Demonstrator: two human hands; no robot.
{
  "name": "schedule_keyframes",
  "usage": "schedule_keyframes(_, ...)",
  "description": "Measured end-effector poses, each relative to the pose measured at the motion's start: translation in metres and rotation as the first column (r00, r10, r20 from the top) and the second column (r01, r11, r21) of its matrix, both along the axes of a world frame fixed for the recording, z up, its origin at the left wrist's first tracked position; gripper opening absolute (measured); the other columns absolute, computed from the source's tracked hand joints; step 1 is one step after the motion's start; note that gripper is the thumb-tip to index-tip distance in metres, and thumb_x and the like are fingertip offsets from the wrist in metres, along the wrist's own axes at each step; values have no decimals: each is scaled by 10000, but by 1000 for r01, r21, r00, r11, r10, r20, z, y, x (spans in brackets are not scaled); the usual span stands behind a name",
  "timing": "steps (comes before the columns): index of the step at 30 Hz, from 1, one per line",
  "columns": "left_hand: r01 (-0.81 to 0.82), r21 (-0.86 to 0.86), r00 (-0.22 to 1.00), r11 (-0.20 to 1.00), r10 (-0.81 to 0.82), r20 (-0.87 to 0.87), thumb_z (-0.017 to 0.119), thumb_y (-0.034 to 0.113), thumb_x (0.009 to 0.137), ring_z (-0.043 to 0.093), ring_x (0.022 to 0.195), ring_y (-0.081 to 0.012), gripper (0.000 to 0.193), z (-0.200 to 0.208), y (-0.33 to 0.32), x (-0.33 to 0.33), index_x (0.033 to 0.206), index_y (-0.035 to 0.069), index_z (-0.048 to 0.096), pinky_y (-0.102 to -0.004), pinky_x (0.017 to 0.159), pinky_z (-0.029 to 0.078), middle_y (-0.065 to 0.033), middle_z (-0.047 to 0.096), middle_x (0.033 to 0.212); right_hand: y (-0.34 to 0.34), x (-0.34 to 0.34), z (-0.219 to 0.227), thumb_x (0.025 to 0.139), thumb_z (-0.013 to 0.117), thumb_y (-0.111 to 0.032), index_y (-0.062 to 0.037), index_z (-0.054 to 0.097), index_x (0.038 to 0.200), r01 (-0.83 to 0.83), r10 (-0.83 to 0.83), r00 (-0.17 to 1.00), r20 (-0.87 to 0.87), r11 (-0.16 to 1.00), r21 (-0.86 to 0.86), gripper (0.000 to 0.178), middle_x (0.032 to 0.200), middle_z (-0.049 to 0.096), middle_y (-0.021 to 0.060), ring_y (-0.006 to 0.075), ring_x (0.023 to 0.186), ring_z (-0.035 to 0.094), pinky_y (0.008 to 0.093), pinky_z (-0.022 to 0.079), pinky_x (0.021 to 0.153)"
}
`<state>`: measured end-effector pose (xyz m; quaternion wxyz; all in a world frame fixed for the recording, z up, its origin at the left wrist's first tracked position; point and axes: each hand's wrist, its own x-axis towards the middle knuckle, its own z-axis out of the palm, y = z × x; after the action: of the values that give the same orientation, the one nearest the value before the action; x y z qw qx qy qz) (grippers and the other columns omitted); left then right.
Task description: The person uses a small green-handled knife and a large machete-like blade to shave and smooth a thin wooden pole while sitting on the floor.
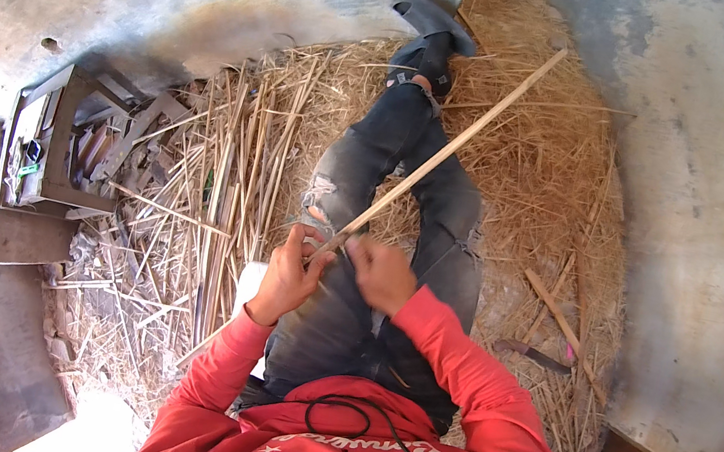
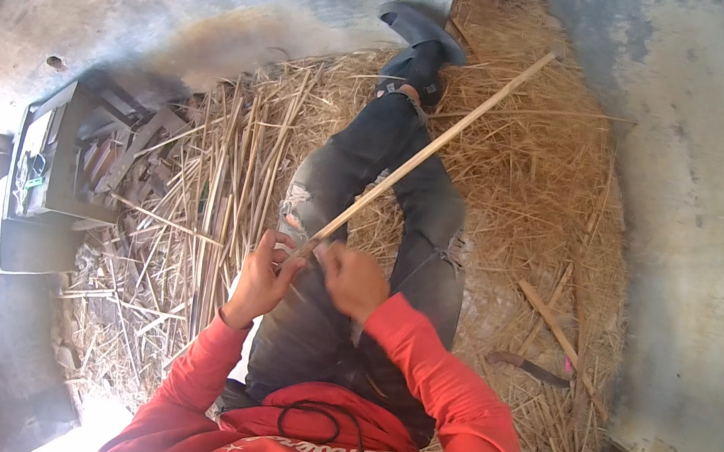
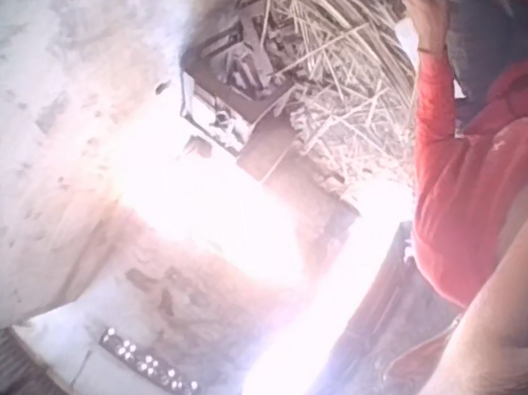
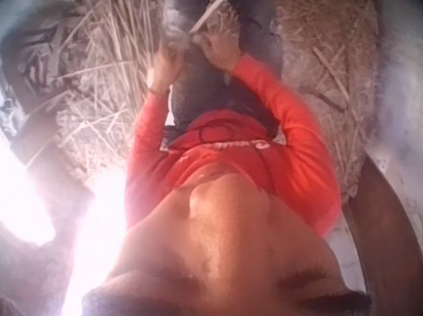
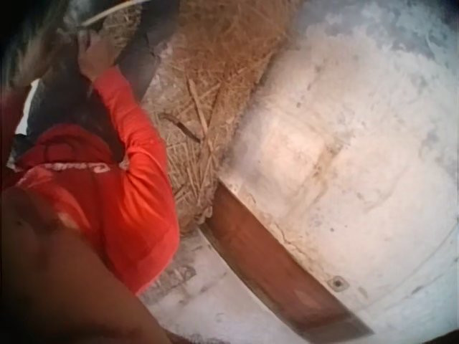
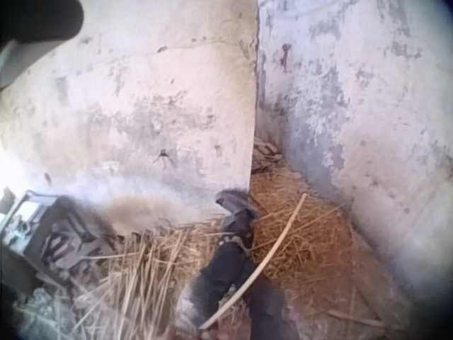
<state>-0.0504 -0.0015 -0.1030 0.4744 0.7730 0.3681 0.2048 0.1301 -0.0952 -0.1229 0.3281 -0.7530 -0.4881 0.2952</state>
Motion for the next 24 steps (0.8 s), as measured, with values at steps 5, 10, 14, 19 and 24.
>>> schedule_keyframes(5, -21, -34, 997, 999, 23, 67, 712, 94, 961, 638, 547, -264, 281, 3, 7, 13, 1129, 1, 506, -361, 544, 463, -137, 670, 672, 18, 43, 12, 1048, 527, -401, -44, 734, 1025, 189, -182, 976, -123, 981, 46, 413, 824, 682, 272, 485, 806, 669, 527, 520, 699)
schedule_keyframes(10, -55, -119, 998, 991, 60, 36, 692, 113, 981, 639, 550, -219, 292, 3, 6, 7, 1182, -3, 515, -342, 541, 456, -118, 674, 671, 7, 13, 10, 1055, 517, -406, -11, 729, 1029, 63, -59, 991, -116, 998, 28, 448, 878, 705, 278, 460, 859, 700, 496, 544, 763)
schedule_keyframes(14, -37, -130, 999, 991, 34, -26, 690, 124, 982, 643, 544, -199, 295, 3, -2, -10, 1224, -1, 576, -343, 534, 460, -113, 676, 661, 7, 49, -2, 1068, 512, -426, 10, 677, 927, 232, -202, 940, -274, 969, 83, 486, 693, 576, 185, 283, 657, 589, 424, 474, 655)
schedule_keyframes(19, -76, -84, 994, 994, 69, -80, 686, 141, 979, 678, 582, -250, 265, -4, -13, -21, 1200, 1, 655, -382, 548, 483, -142, 677, 680, -4, 31, -5, 1065, 542, -418, 17, 620, 888, 158, -102, 966, -236, 959, 234, 476, 662, 501, 139, 228, 594, 501, 391, 442, 619)
schedule_keyframes(24, 16, 258, 959, 966, 58, -276, 635, 203, 1009, 689, 669, -386, 305, -1, -16, -20, 1248, 15, 659, -457, 585, 516, -194, 689, 768, -17, 8, -27, 1009, 581, -505, 35, 648, 805, 45, -34, 973, -229, 998, 45, 581, 673, 593, 275, 466, 670, 622, 496, 464, 633)
